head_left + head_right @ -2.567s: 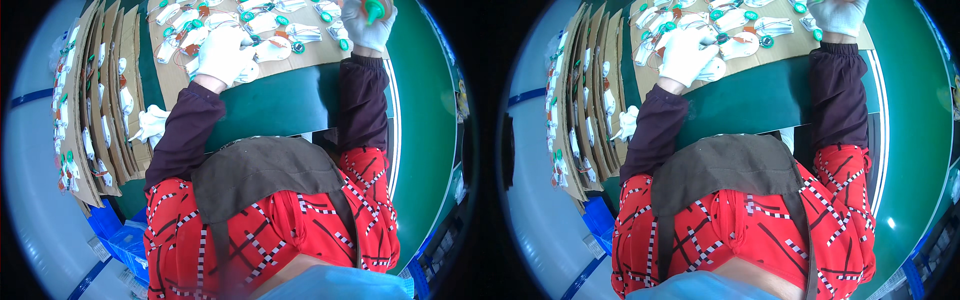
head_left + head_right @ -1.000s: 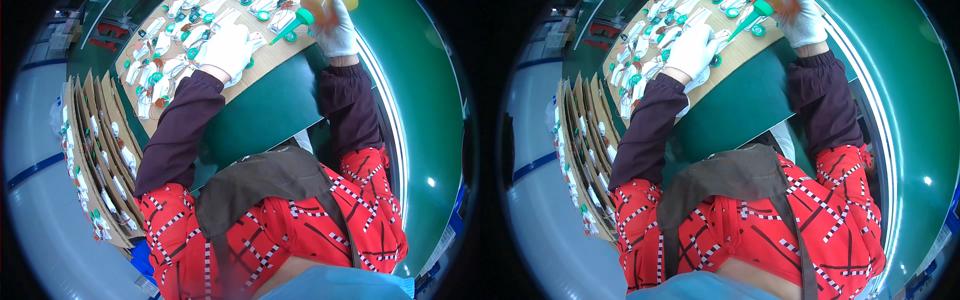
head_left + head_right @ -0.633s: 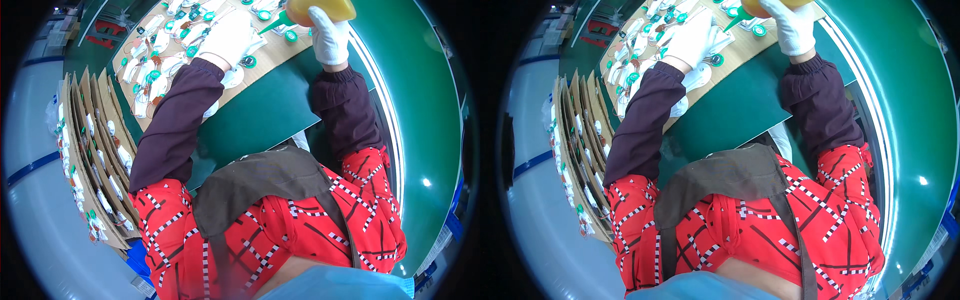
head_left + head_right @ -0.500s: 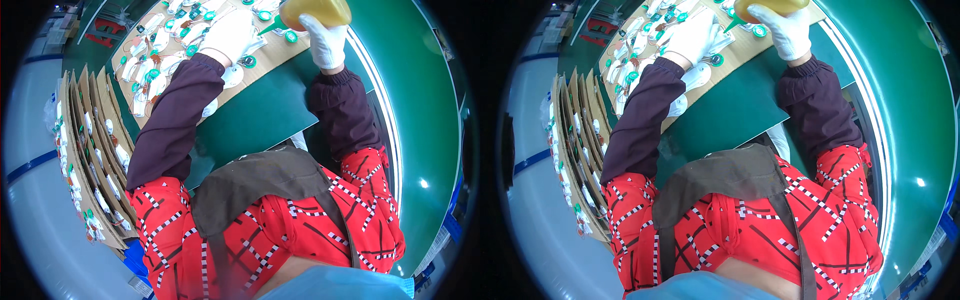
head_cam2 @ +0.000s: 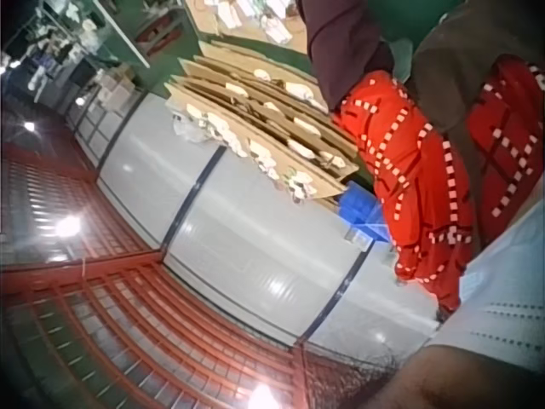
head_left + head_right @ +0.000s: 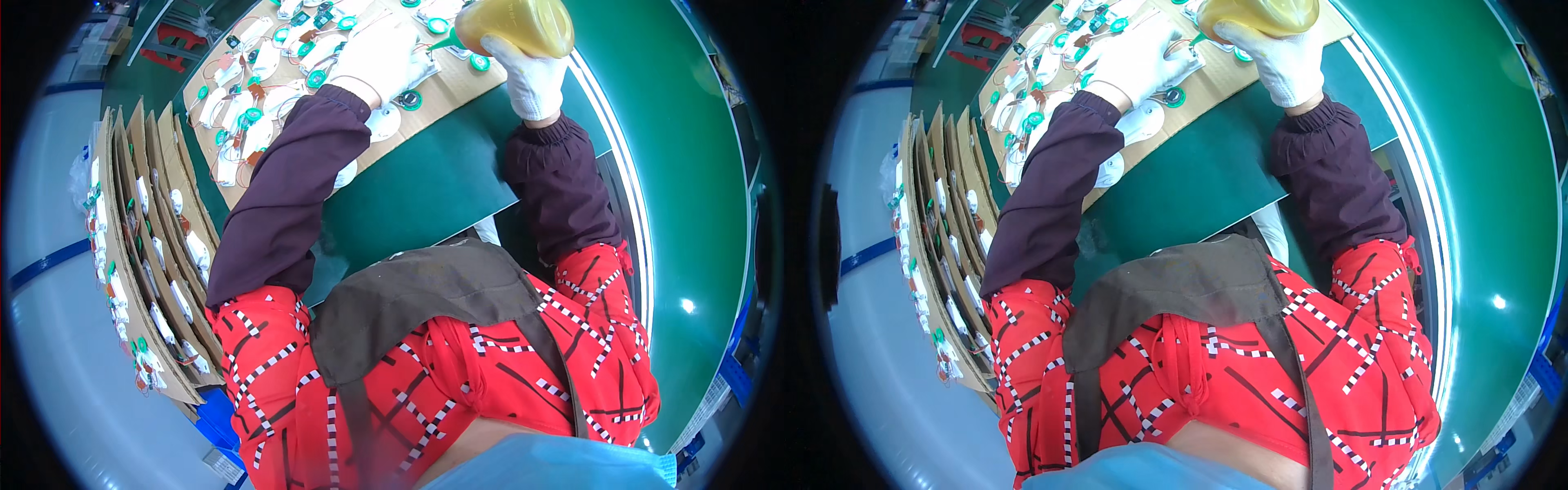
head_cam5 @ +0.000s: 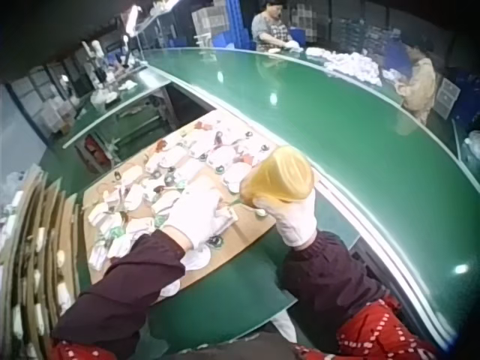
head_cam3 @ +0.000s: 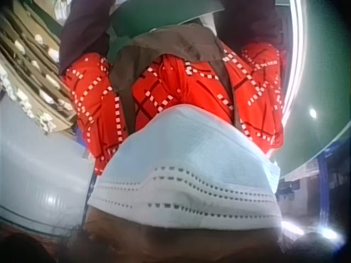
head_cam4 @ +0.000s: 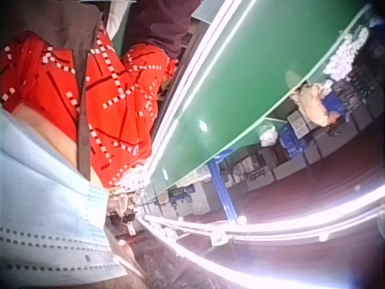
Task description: The person is applying a liquid adhesive or lubricant from a squeeze bottle onto small plastic parts arranged on cardboard sheets.
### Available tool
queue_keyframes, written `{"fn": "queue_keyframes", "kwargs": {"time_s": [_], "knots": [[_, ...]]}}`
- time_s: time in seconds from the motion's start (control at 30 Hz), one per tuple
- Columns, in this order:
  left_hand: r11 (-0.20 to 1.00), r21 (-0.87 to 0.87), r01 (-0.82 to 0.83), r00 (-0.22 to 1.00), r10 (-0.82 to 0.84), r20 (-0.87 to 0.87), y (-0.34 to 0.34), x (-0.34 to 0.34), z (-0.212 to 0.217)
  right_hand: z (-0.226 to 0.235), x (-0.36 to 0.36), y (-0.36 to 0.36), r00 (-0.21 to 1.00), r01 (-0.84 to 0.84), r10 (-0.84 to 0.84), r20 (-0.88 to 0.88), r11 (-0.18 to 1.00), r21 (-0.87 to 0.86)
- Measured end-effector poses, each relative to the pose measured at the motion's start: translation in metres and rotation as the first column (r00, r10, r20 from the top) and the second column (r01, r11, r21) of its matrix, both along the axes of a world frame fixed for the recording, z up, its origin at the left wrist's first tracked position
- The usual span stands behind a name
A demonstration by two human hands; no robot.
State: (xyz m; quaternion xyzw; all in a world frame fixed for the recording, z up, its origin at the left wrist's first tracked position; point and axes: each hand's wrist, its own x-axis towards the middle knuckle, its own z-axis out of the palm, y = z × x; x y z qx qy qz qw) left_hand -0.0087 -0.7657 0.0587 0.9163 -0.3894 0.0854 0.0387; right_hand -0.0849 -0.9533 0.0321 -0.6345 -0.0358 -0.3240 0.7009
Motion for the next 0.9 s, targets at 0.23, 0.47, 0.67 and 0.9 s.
{"fn": "queue_keyframes", "kwargs": {"time_s": [0.23, 0.47, 0.67, 0.9], "knots": [[1.000, -0.017, 0.006, 1.000, -0.006, 0.028, -0.002, 0.002, -0.003, 0.009, -0.006, 0.011, 0.978, -0.205, 0.205, 0.028, 0.943, 0.261], [1.000, 0.000, -0.015, 1.000, 0.015, 0.000, -0.004, 0.000, 0.001, 0.010, -0.007, 0.011, 0.962, -0.263, 0.229, 0.151, 0.927, 0.269], [0.995, -0.061, 0.080, 0.988, -0.072, 0.134, 0.002, 0.007, -0.009, -0.009, -0.003, -0.014, 0.998, -0.055, 0.054, 0.014, 0.998, 0.040], [0.998, -0.052, 0.033, 0.999, -0.033, 0.005, -0.002, 0.001, -0.005, -0.014, 0.000, -0.017, 0.998, -0.055, 0.057, -0.023, 0.997, 0.060]]}}
